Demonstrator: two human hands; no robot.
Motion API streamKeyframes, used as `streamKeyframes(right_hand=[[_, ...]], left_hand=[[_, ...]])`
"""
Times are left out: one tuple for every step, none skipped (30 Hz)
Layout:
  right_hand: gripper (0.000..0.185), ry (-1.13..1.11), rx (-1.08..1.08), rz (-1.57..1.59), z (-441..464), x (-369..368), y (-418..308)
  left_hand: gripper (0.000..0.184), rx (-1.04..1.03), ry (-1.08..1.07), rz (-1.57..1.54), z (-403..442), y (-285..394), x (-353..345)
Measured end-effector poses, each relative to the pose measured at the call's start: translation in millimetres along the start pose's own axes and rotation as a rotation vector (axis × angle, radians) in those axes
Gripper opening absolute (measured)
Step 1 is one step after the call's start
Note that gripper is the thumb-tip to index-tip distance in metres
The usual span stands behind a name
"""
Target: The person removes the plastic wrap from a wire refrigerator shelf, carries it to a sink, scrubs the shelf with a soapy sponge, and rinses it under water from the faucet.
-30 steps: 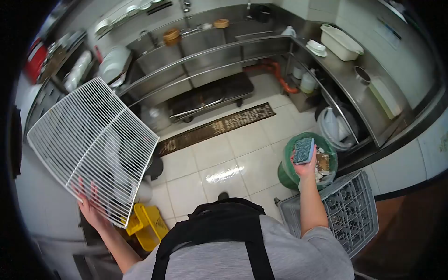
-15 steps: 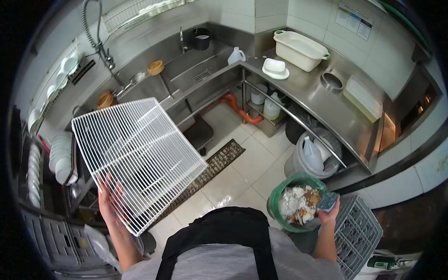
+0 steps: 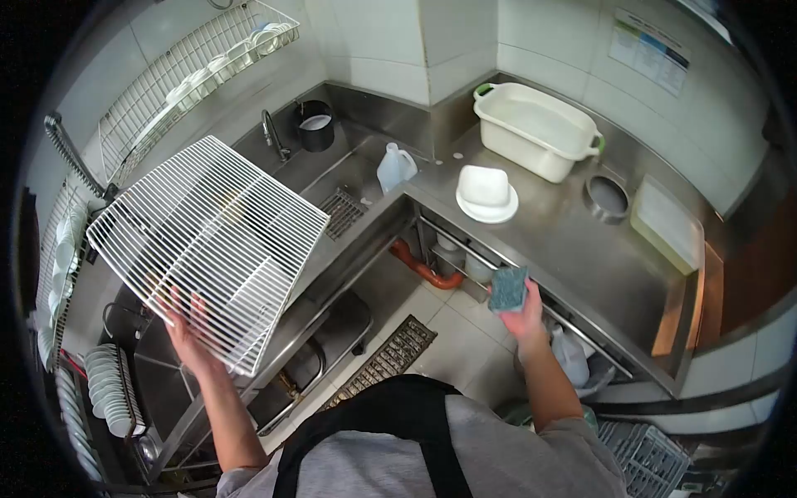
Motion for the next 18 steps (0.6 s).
streamKeyframes(right_hand=[[0.044,0.070,0.003,0.013,31.9,-26.6,-6.3],[0.045,0.057,0.050,0.025,59.0,-58.2,-11.0],[0.046,0.040,0.097,0.035,84.7,-84.9,-17.0],[0.046,0.026,0.084,0.020,109.6,-99.1,-25.2],[0.047,-0.031,0.061,0.009,132.4,-108.8,-33.1],[0.049,-0.082,0.037,-0.002,151.2,-114.8,-39.5],[0.049,-0.086,0.027,-0.011,169.0,-118.2,-45.4],[0.050,-0.086,0.043,-0.054,183.5,-120.7,-50.2],[0.051,-0.088,0.065,-0.099,198.4,-126.6,-57.2],[0.050,-0.102,0.026,-0.100,206.9,-132.0,-58.2],[0.050,-0.099,0.020,-0.110,218.4,-130.5,-57.5],[0.049,0.008,-0.001,-0.127,232.4,-125.4,-57.7],[0.048,0.113,-0.021,-0.149,250.2,-123.0,-59.8],[0.045,0.171,-0.049,-0.156,269.9,-120.6,-58.1],[0.045,0.172,-0.062,-0.168,290.5,-129.9,-57.2],[0.044,0.151,-0.120,-0.231,313.3,-141.4,-49.8],[0.043,0.125,-0.177,-0.292,338.3,-154.1,-40.5],[0.040,0.069,-0.247,-0.291,367.7,-174.5,-30.3]], left_hand=[[0.052,-0.014,-0.003,-0.019,13.2,-22.5,-2.8],[0.052,-0.012,0.026,-0.008,22.2,-38.1,-10.4],[0.052,-0.013,0.059,0.001,30.0,-54.1,-18.8],[0.052,-0.024,0.068,-0.005,40.3,-73.1,-22.3],[0.052,-0.020,0.083,-0.006,52.0,-95.2,-19.7],[0.053,-0.011,0.099,-0.017,60.3,-116.0,-18.5],[0.053,-0.003,0.112,-0.031,70.9,-138.1,-18.5],[0.055,-0.004,0.105,-0.006,81.6,-162.3,-12.0],[0.055,0.025,0.128,-0.029,89.5,-183.0,-13.7],[0.053,0.043,0.146,-0.032,98.4,-202.9,-16.5],[0.050,0.064,0.167,-0.031,105.3,-221.3,-17.6],[0.054,0.077,0.175,-0.021,111.7,-239.1,-19.9],[0.051,0.084,0.201,-0.005,116.9,-257.9,-22.7],[0.048,0.096,0.176,0.015,120.0,-280.2,-19.9],[0.045,0.106,0.150,0.038,122.5,-301.6,-17.1],[0.035,0.096,0.177,0.038,122.9,-316.6,-22.0],[0.028,0.108,0.185,0.106,119.4,-341.0,-12.4],[0.028,0.159,0.168,0.155,114.5,-352.3,-10.7]])
Point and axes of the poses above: each hand's wrist, its own z-axis towards the middle knuckle, its own x-axis out of the back of the hand, y = z × x, the point moved 3 cm from there along z, towards the middle knuckle, and after that the axes turned 10 degrees about -x, right-handed, at the moved point
